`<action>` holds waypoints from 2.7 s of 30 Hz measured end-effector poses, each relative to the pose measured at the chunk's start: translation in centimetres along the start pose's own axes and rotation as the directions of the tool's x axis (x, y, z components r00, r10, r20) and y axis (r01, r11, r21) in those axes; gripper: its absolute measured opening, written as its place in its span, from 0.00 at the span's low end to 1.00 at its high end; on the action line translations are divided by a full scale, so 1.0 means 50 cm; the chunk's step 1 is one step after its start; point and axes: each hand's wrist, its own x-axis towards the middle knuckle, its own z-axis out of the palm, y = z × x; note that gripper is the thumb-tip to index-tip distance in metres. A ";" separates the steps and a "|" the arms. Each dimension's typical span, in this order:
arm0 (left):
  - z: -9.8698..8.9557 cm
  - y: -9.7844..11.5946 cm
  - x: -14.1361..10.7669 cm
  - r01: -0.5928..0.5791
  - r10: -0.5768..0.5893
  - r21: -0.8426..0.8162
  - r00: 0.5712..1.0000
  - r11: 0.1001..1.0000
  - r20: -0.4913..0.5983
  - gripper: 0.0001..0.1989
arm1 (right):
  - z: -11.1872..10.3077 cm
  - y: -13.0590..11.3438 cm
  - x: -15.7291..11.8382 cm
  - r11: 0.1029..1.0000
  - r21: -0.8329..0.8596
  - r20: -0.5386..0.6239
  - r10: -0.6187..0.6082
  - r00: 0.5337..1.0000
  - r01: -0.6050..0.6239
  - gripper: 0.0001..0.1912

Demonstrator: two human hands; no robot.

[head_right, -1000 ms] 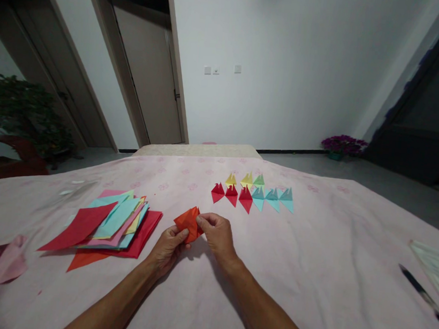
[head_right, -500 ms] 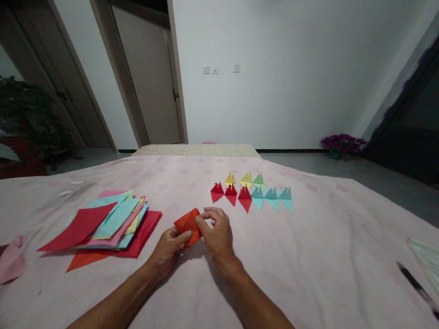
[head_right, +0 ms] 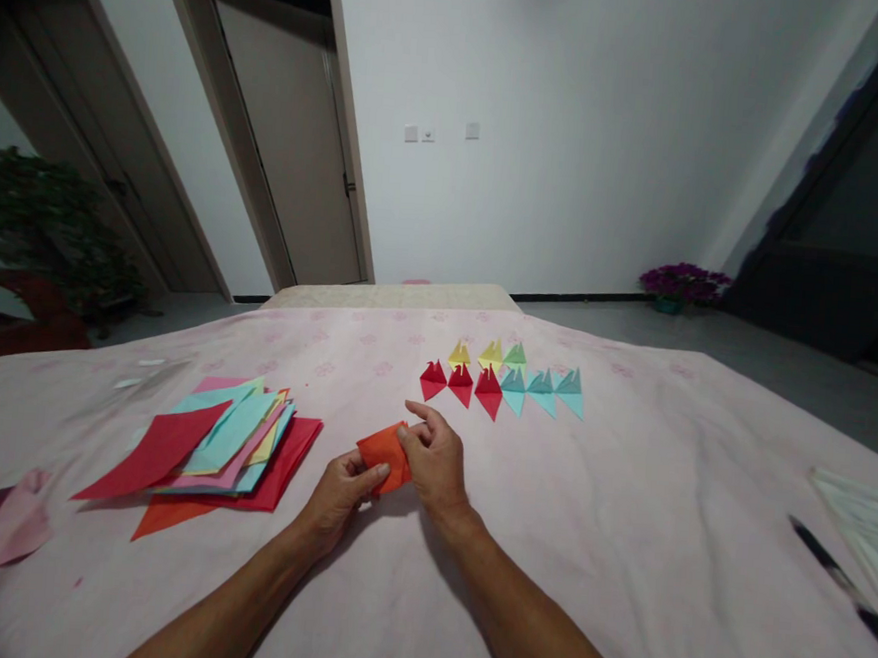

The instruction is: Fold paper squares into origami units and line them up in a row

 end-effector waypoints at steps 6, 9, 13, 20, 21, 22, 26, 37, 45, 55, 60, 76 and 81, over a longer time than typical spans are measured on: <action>0.003 0.013 0.005 -0.022 0.013 -0.169 0.998 0.985 -0.054 0.22 | 0.001 0.012 0.005 0.997 0.061 0.073 0.049 0.996 -0.054 0.32; 0.002 0.017 0.006 -0.031 0.007 -0.270 0.996 0.962 -0.090 0.25 | 0.010 0.016 -0.003 0.997 0.021 0.114 0.071 0.991 -0.073 0.36; 0.002 0.019 0.006 -0.052 0.016 -0.349 0.995 0.936 -0.103 0.26 | 0.027 0.020 -0.022 0.999 0.007 0.116 0.046 0.992 -0.047 0.31; 0.000 0.021 0.007 -0.047 0.009 -0.356 0.994 0.933 -0.108 0.31 | 0.032 0.024 -0.034 0.995 -0.081 0.115 -0.055 0.992 0.065 0.19; 0.000 0.022 0.008 -0.053 0.015 -0.351 0.994 0.935 -0.109 0.32 | 0.030 0.023 -0.034 0.991 -0.103 0.125 -0.066 0.990 0.079 0.18; -0.001 0.023 0.008 -0.055 0.018 -0.343 0.994 0.938 -0.110 0.33 | 0.029 0.021 -0.033 0.988 -0.125 0.136 -0.077 0.988 0.095 0.18; -0.002 0.030 0.006 -0.031 -0.004 -0.307 0.994 0.951 -0.111 0.36 | 0.021 0.014 -0.032 0.969 -0.180 0.151 -0.140 0.979 0.167 0.22; -0.002 0.034 0.003 -0.011 -0.003 -0.344 0.999 0.939 -0.039 0.33 | 0.008 0.016 -0.023 0.947 -0.218 0.184 -0.199 0.962 0.238 0.24; -0.009 0.034 0.005 0.045 -0.039 -0.350 0.999 0.936 0.023 0.31 | -0.005 0.004 -0.018 0.862 -0.337 0.253 -0.306 0.918 0.380 0.27; -0.004 0.041 0.005 0.010 0.008 -0.351 0.999 0.936 0.051 0.29 | -0.003 0.011 -0.016 0.895 -0.343 0.201 -0.228 0.953 0.286 0.41; -0.006 0.040 0.005 0.029 -0.005 -0.339 0.997 0.940 0.072 0.27 | -0.003 0.011 -0.014 0.905 -0.340 0.205 -0.194 0.959 0.255 0.40; -0.020 0.030 0.016 0.073 -0.059 -0.360 0.997 0.930 0.051 0.24 | -0.019 -0.013 -0.004 0.826 -0.297 0.388 -0.355 0.851 0.480 0.08; -0.019 0.027 0.014 0.076 -0.057 -0.359 0.996 0.930 0.064 0.25 | -0.016 -0.003 -0.002 0.796 -0.366 0.336 -0.370 0.866 0.483 0.13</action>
